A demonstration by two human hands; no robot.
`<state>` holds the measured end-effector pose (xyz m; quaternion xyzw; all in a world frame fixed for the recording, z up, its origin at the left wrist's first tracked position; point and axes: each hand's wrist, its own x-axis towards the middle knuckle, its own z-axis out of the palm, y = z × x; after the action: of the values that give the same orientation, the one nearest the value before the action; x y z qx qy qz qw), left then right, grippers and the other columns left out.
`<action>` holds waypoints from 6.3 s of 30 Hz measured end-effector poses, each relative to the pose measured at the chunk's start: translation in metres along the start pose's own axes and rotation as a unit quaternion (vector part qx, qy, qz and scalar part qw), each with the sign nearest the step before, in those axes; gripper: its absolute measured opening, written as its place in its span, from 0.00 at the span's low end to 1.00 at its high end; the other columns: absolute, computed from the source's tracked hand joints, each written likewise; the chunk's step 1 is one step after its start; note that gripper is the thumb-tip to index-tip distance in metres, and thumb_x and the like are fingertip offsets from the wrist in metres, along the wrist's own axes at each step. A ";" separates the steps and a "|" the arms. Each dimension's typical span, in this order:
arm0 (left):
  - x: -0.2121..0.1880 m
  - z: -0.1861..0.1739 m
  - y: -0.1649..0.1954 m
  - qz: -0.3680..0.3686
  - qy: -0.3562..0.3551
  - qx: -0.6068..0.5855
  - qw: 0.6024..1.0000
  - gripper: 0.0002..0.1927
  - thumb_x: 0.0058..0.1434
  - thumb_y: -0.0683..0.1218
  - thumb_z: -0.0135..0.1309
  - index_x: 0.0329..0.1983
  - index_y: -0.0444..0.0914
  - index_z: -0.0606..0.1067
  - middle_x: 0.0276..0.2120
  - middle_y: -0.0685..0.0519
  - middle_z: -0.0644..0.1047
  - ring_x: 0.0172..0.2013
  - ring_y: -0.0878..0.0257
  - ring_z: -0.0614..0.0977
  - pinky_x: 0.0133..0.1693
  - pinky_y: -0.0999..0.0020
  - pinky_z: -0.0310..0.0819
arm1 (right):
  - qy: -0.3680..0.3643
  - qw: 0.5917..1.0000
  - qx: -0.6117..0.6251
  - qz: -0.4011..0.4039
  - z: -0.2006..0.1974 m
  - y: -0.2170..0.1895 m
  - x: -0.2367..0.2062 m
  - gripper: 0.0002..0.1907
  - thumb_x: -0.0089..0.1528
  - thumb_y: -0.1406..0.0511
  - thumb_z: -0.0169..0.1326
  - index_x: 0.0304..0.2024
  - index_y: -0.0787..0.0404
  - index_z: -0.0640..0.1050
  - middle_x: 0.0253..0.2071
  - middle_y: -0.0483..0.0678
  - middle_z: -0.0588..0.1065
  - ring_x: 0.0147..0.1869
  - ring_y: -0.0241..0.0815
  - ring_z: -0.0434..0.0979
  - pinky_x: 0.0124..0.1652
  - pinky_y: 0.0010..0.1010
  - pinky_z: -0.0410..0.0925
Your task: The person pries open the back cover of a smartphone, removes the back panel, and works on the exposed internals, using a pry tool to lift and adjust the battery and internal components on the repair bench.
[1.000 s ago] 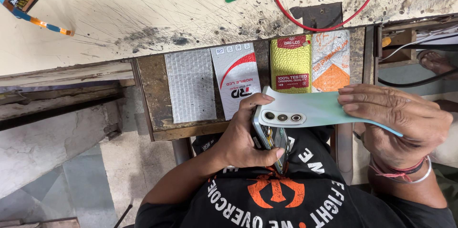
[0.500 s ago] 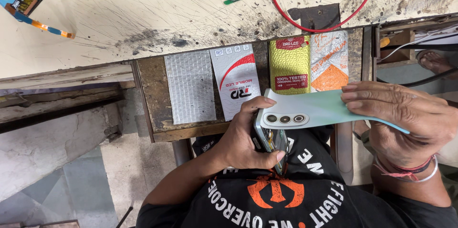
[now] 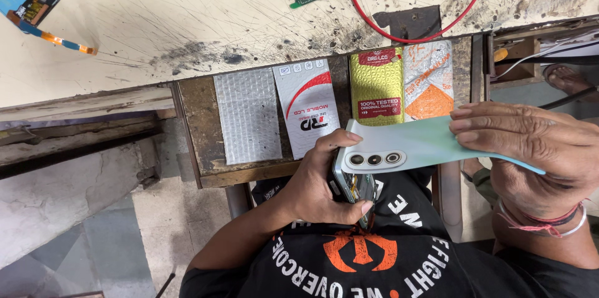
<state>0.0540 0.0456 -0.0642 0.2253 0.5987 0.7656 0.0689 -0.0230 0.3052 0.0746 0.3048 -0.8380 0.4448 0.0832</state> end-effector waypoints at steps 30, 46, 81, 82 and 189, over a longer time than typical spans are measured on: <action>0.008 0.005 0.008 0.025 -0.022 0.011 0.999 0.47 0.57 0.45 0.71 0.73 0.47 0.55 0.56 0.47 0.71 0.57 0.57 0.78 0.59 0.62 0.74 | -0.020 0.996 0.073 -0.039 -0.019 0.014 0.009 0.07 0.68 0.70 0.50 0.39 0.68 0.78 0.40 0.58 0.79 0.49 0.56 0.84 0.54 0.46 0.77; 0.005 0.002 0.004 0.037 -0.031 -0.043 0.998 0.47 0.58 0.43 0.70 0.74 0.47 0.55 0.58 0.46 0.72 0.59 0.58 0.78 0.60 0.63 0.72 | 0.038 0.992 0.103 0.057 -0.007 0.010 -0.008 0.12 0.72 0.63 0.57 0.41 0.68 0.79 0.40 0.57 0.80 0.48 0.49 0.85 0.55 0.37 0.78; 0.001 0.002 -0.013 0.063 -0.063 -0.179 0.980 0.49 0.59 0.37 0.67 0.74 0.58 0.53 0.61 0.43 0.65 0.60 0.51 0.78 0.58 0.52 0.82 | 0.193 0.916 0.271 0.225 -0.004 0.082 -0.056 0.11 0.70 0.66 0.63 0.45 0.69 0.78 0.44 0.54 0.80 0.47 0.42 0.81 0.52 0.32 0.75; -0.001 0.001 -0.015 0.071 -0.043 -0.208 0.974 0.49 0.58 0.37 0.67 0.73 0.58 0.53 0.60 0.43 0.65 0.60 0.50 0.78 0.56 0.50 0.83 | 0.222 0.901 0.298 0.222 -0.012 0.097 -0.059 0.12 0.70 0.65 0.61 0.47 0.69 0.77 0.46 0.54 0.79 0.49 0.42 0.80 0.54 0.33 0.74; 0.088 -0.050 0.034 -0.043 -0.022 0.568 0.821 0.40 0.53 0.62 0.61 0.64 0.37 0.69 0.64 0.46 0.69 0.68 0.50 0.64 0.68 0.49 0.50 | 0.093 0.823 -0.537 0.160 -0.177 0.173 0.173 0.18 0.55 0.65 0.65 0.49 0.52 0.85 0.34 0.48 0.82 0.39 0.54 0.82 0.39 0.45 0.73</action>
<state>-0.0405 0.0250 -0.0184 0.2149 0.9352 0.2805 -0.0252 -0.2861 0.4429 0.1301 0.0308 -0.9697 -0.0424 0.2387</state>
